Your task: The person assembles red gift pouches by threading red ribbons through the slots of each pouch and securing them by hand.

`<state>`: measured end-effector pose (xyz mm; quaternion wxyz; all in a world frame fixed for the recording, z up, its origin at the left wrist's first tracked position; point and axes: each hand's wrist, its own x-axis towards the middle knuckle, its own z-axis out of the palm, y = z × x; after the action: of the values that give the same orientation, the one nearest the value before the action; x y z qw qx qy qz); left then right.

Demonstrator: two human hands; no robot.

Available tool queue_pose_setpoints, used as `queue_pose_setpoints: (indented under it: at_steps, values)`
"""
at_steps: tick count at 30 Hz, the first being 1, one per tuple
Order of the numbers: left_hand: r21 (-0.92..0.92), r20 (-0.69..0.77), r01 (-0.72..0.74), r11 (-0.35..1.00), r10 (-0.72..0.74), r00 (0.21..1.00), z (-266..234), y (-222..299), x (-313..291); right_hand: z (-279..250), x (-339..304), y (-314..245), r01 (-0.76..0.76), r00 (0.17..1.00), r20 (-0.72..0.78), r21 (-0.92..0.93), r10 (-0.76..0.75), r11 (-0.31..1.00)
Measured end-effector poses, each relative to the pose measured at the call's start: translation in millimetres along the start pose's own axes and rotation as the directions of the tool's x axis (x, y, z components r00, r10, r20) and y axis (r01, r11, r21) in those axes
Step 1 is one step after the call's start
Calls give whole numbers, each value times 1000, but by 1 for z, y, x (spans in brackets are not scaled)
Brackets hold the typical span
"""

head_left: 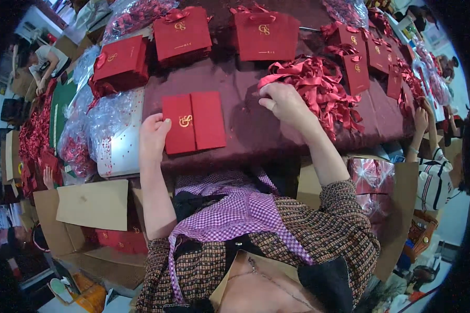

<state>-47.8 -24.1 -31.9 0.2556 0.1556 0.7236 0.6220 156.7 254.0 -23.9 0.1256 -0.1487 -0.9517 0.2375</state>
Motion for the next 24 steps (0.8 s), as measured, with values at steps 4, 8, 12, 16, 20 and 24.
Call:
queue_pose_setpoints:
  at_steps: [4,8,12,16,20,24]
  values:
    - [-21,9,33,999,-33,999,3,3,-5,12,-13,10,96,977,-162,-254,-140,962]
    - [-41,12,33,999,-33,999,-1,-3,-4,5,-5,-1,98,987,-144,191,-71,977]
    - [-99,14,42,994,-41,999,3,-7,-7,-28,24,-37,53,997,-82,499,-14,865]
    - [-101,-1,13,995,-13,1000,2,-14,-5,-51,40,-64,-4,998,-18,939,59,345]
    - [-121,-29,46,992,-50,998,5,-3,-13,-23,36,-25,-38,993,-15,896,116,442]
    - [-120,-20,46,992,-49,999,-2,-15,-11,-12,0,-4,-334,936,-62,161,347,929]
